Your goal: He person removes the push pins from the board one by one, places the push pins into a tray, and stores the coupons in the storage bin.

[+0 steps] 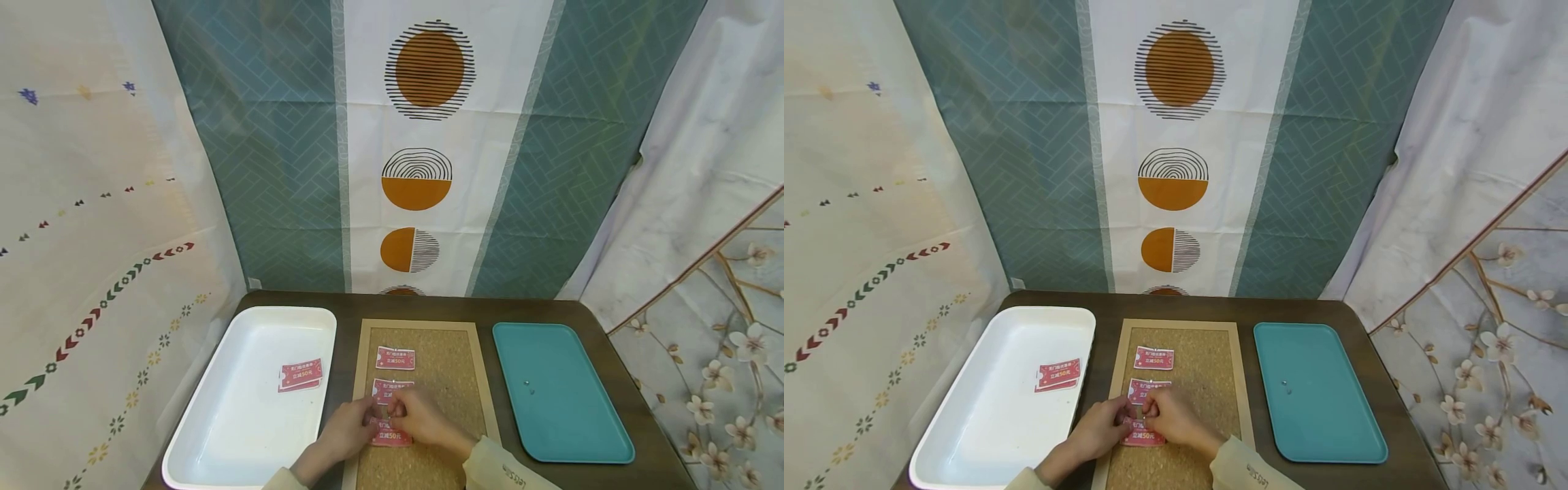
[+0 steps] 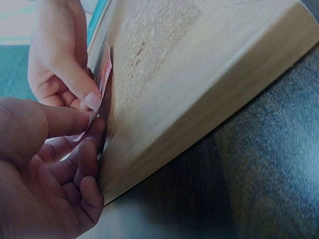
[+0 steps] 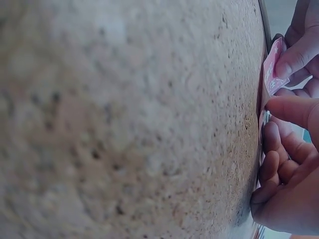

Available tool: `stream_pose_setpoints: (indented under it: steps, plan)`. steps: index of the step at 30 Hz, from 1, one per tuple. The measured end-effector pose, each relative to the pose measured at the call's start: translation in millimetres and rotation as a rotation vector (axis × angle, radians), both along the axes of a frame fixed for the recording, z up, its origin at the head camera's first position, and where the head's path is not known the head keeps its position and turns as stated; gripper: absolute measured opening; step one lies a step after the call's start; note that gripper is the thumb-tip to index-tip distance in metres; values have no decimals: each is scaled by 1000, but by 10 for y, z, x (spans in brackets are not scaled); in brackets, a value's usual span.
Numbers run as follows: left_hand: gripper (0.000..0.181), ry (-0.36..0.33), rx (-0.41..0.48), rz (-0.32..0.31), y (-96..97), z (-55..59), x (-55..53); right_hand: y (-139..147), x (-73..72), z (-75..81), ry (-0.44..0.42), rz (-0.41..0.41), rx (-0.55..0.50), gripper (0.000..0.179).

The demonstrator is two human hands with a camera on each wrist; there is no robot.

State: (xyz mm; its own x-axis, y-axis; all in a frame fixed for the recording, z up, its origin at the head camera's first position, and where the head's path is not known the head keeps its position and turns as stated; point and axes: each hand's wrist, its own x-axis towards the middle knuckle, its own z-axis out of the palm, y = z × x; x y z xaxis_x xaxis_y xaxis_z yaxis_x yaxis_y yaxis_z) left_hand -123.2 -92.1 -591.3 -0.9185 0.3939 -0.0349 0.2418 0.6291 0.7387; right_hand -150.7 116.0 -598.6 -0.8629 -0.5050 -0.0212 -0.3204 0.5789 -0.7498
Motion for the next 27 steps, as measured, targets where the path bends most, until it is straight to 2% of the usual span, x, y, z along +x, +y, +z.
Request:
stream_pose_setpoints:
  steps: [19,22,27]
  plan:
    - [12,14,-12,7,-5,5,-2,-25,-10,-10,68,8,46,23]
    - [12,10,-9,9,-4,-5,-2,-23,-28,3,46,23,27,22]
    - [12,11,-10,15,0,-18,2,-11,-57,43,-66,41,-15,19]
